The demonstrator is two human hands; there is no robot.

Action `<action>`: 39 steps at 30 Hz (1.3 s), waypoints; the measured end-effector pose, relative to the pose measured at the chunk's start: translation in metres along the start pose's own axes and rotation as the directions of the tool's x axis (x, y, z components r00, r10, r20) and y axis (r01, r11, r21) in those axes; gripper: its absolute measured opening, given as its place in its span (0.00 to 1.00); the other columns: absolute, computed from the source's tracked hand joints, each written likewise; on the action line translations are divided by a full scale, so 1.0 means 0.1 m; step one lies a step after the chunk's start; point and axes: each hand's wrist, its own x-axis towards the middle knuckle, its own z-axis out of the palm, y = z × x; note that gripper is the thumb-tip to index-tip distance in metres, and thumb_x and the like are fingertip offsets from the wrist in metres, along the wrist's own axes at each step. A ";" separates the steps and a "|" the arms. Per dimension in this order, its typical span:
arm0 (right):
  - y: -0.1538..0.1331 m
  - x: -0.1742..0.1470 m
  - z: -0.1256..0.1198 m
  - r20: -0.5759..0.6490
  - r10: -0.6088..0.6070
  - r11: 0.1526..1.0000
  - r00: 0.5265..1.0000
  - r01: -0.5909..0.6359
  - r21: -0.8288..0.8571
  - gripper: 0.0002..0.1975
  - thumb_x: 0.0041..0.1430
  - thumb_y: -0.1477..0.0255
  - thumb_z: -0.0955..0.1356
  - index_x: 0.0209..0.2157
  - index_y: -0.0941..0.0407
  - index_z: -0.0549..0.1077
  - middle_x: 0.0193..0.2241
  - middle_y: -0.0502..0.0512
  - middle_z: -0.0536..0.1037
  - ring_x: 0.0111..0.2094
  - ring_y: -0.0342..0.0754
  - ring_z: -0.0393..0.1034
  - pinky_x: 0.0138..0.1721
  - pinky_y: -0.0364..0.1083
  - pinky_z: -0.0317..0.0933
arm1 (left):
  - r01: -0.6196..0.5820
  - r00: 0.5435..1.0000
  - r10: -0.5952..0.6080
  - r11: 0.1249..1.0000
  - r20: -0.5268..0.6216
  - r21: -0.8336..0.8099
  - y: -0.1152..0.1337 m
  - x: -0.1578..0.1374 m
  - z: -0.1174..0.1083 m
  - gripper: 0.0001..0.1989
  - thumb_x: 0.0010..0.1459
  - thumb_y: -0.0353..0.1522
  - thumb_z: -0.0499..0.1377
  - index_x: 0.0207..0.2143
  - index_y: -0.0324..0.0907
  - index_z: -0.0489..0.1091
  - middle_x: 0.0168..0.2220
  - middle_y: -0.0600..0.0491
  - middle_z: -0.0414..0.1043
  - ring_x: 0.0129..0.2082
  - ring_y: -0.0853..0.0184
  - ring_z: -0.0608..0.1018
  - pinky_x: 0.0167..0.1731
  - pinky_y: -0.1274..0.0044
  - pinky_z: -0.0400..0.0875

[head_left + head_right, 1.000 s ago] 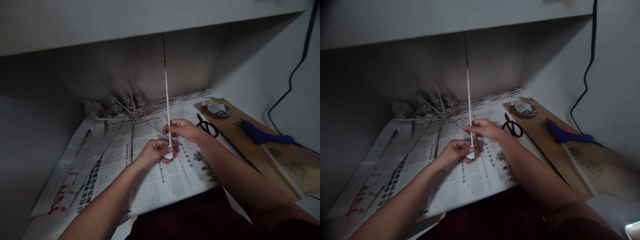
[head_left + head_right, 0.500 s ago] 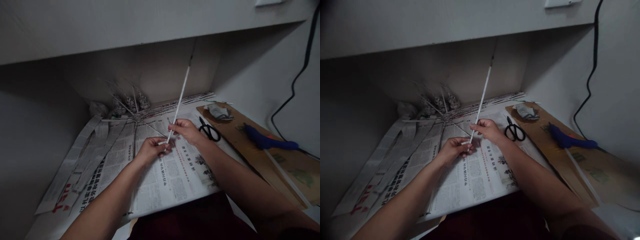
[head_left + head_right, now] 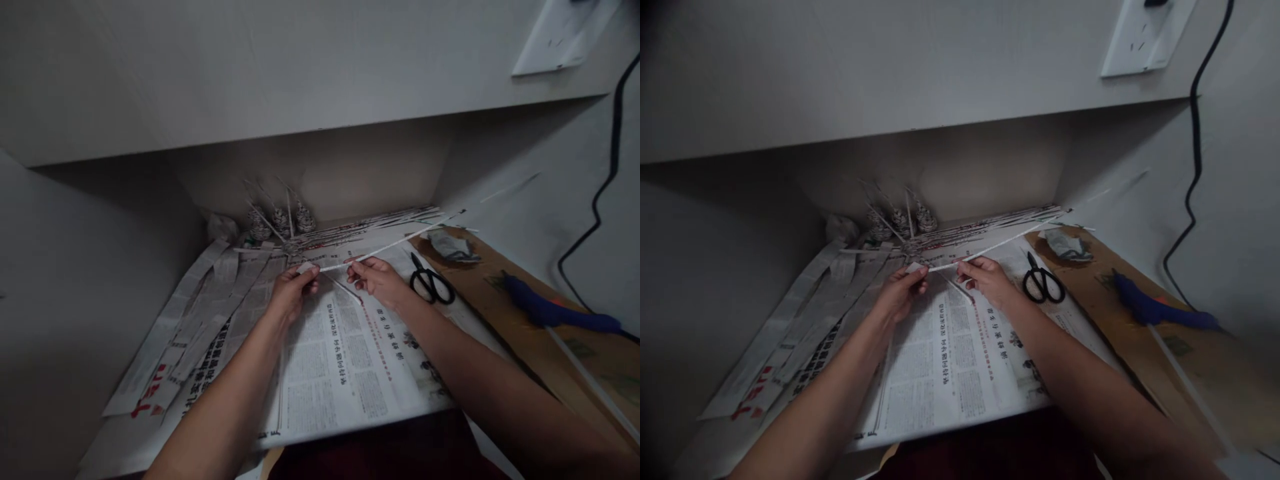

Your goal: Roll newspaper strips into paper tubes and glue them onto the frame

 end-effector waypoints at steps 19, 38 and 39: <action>0.04 -0.45 0.78 0.131 0.270 0.960 0.954 -0.278 0.044 0.26 0.63 0.55 0.57 0.52 0.57 0.67 0.31 0.56 0.74 0.27 0.43 0.69 0.26 0.42 0.62 | -0.136 0.981 0.049 0.867 -0.190 -0.479 0.39 0.32 -0.49 0.06 0.56 0.22 0.55 0.28 0.35 0.70 0.23 0.53 0.73 0.25 0.72 0.78 0.22 0.86 0.73; -0.14 -1.87 -0.01 -0.163 -0.031 0.313 0.986 -0.145 -0.939 0.16 0.62 0.58 0.58 0.34 0.55 0.68 0.26 0.54 0.73 0.26 0.46 0.67 0.29 0.45 0.58 | -0.042 0.991 -0.028 0.861 -0.130 -0.506 0.44 0.20 -0.36 0.09 0.59 0.25 0.53 0.27 0.37 0.69 0.20 0.56 0.71 0.22 0.75 0.76 0.21 0.89 0.72; -0.15 -1.91 0.01 -0.164 0.106 0.477 0.981 -0.195 -0.857 0.18 0.62 0.57 0.57 0.33 0.55 0.67 0.22 0.51 0.70 0.22 0.44 0.63 0.24 0.43 0.56 | -0.033 0.992 -0.033 0.864 -0.122 -0.503 0.45 0.19 -0.35 0.09 0.59 0.25 0.53 0.26 0.37 0.70 0.20 0.56 0.71 0.21 0.76 0.76 0.21 0.89 0.71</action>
